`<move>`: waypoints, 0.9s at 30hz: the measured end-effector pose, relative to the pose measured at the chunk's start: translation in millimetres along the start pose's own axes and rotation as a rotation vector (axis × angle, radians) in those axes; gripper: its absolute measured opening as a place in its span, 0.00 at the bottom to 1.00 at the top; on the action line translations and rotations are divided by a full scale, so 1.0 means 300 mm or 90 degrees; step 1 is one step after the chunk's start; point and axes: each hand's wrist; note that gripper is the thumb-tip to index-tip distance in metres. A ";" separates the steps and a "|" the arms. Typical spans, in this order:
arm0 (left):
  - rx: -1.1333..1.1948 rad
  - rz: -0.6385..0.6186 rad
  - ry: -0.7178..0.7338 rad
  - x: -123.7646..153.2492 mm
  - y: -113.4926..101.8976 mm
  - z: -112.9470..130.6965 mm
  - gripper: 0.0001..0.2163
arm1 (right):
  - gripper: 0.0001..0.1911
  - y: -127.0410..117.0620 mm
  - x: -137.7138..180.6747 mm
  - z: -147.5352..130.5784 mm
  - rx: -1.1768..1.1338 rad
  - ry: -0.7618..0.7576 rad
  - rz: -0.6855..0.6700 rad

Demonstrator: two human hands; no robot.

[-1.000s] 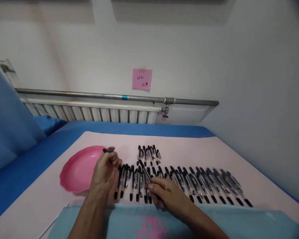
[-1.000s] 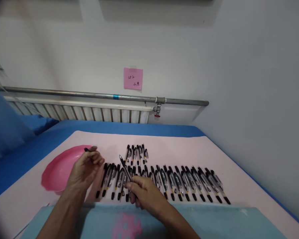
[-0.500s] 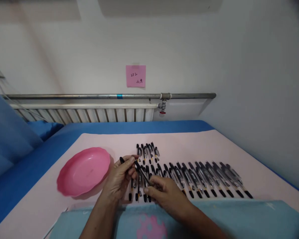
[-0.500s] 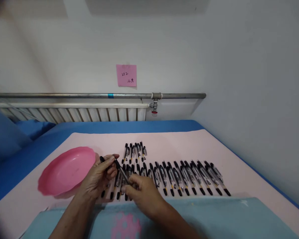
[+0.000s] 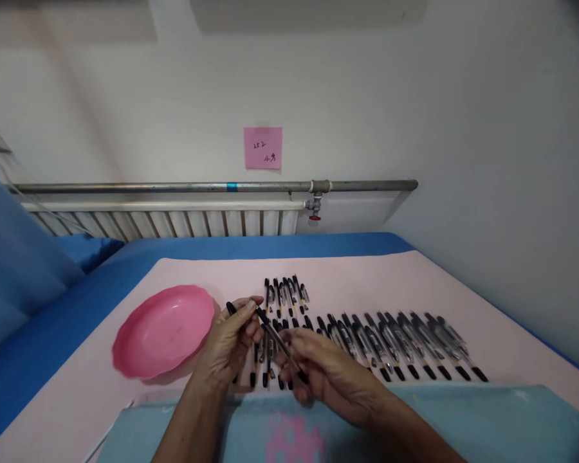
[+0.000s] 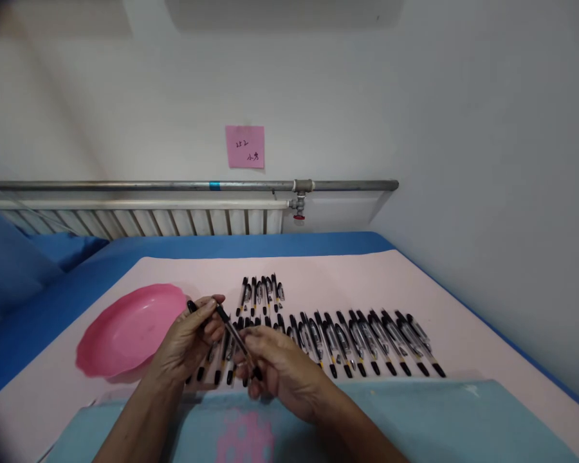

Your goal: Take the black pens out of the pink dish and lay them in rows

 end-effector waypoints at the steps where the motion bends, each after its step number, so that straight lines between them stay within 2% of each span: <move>1: -0.002 -0.003 0.001 0.000 0.000 0.000 0.10 | 0.16 0.004 0.002 -0.002 -0.017 0.043 -0.021; 3: -0.006 -0.001 0.004 0.000 0.000 0.000 0.11 | 0.16 0.010 0.006 -0.005 0.002 0.078 -0.008; 7: -0.003 0.010 0.011 0.000 0.001 0.003 0.11 | 0.12 0.016 0.008 -0.010 0.057 -0.051 0.091; 8: -0.002 0.012 0.012 0.000 0.001 0.003 0.11 | 0.13 0.016 0.007 -0.010 0.033 -0.049 0.082; 12: -0.005 0.013 0.009 0.000 0.001 0.003 0.12 | 0.15 0.011 0.006 -0.006 -0.038 0.083 -0.007; 15: -0.004 0.007 0.014 0.000 0.002 0.002 0.11 | 0.11 0.009 0.005 -0.001 0.023 0.006 0.035; 17: -0.001 0.002 0.016 0.000 0.002 0.001 0.10 | 0.13 0.010 0.005 -0.002 0.003 -0.027 0.051; 21: 0.001 -0.001 0.011 0.000 -0.001 0.002 0.10 | 0.16 0.011 0.008 -0.012 -0.086 0.110 -0.020; 24: 0.008 -0.002 0.011 0.000 -0.001 0.000 0.10 | 0.12 0.012 0.009 -0.016 -0.053 0.066 0.011; 27: 0.015 0.004 0.013 0.001 0.003 -0.001 0.11 | 0.15 0.015 0.010 -0.018 -0.094 0.040 0.020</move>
Point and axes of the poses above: each hand's wrist, its own x-axis away from the middle knuckle, its own y-axis out of the palm, z = x × y, and after that the axes turned 7 degrees about x, right-handed
